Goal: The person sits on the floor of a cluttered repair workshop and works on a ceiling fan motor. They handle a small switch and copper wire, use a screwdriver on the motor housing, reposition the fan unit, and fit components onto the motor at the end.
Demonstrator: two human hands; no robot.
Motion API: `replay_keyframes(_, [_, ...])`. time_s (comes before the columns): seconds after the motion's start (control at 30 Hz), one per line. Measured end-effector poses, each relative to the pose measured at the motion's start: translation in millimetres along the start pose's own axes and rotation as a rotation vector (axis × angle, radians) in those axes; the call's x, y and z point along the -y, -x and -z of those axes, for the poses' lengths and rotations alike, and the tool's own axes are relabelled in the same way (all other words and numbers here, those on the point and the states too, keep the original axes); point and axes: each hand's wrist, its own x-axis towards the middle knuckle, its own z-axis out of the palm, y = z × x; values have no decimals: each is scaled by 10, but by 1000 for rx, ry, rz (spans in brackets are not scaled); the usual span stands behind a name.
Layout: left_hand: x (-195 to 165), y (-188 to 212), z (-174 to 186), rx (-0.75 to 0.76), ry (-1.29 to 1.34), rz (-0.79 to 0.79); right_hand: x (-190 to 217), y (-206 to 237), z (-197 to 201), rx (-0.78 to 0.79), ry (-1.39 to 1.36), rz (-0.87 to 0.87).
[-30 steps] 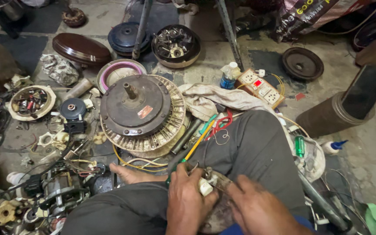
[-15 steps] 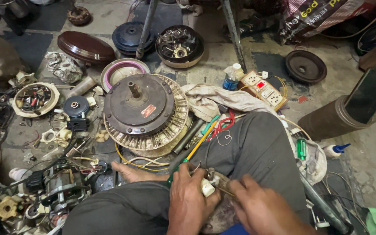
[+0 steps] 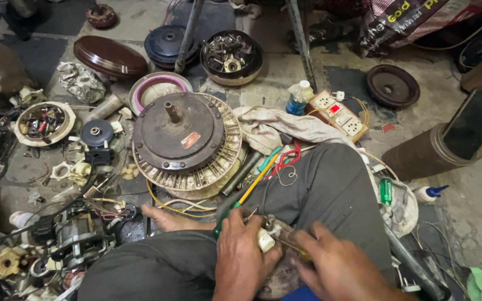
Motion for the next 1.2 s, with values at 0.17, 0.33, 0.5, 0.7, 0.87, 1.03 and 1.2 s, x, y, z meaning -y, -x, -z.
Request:
replay_keyframes(0.17, [89, 2, 11, -35, 57, -143, -131, 58, 57, -126, -193, 233])
replay_keyframes(0.33, [219, 6, 33, 13, 182, -171, -299, 27, 61, -242, -576, 151])
replay_keyframes(0.5, [248, -1, 6, 15, 232, -182, -372, 0, -137, -213, -612, 203])
replay_keyframes(0.7, [243, -8, 11, 25, 225, -166, -405, 0, -262, -177, -628, 82])
replay_keyframes(0.87, [212, 1, 38, -9, 228, -187, -463, -1, -312, -247, -658, 189])
replay_keyframes(1.03, [183, -2, 67, 79, 247, -97, -550, -29, -471, -216, -753, 168])
replay_keyframes(1.2, [183, 1, 79, 28, 241, -152, -670, -67, -615, -163, -849, 186])
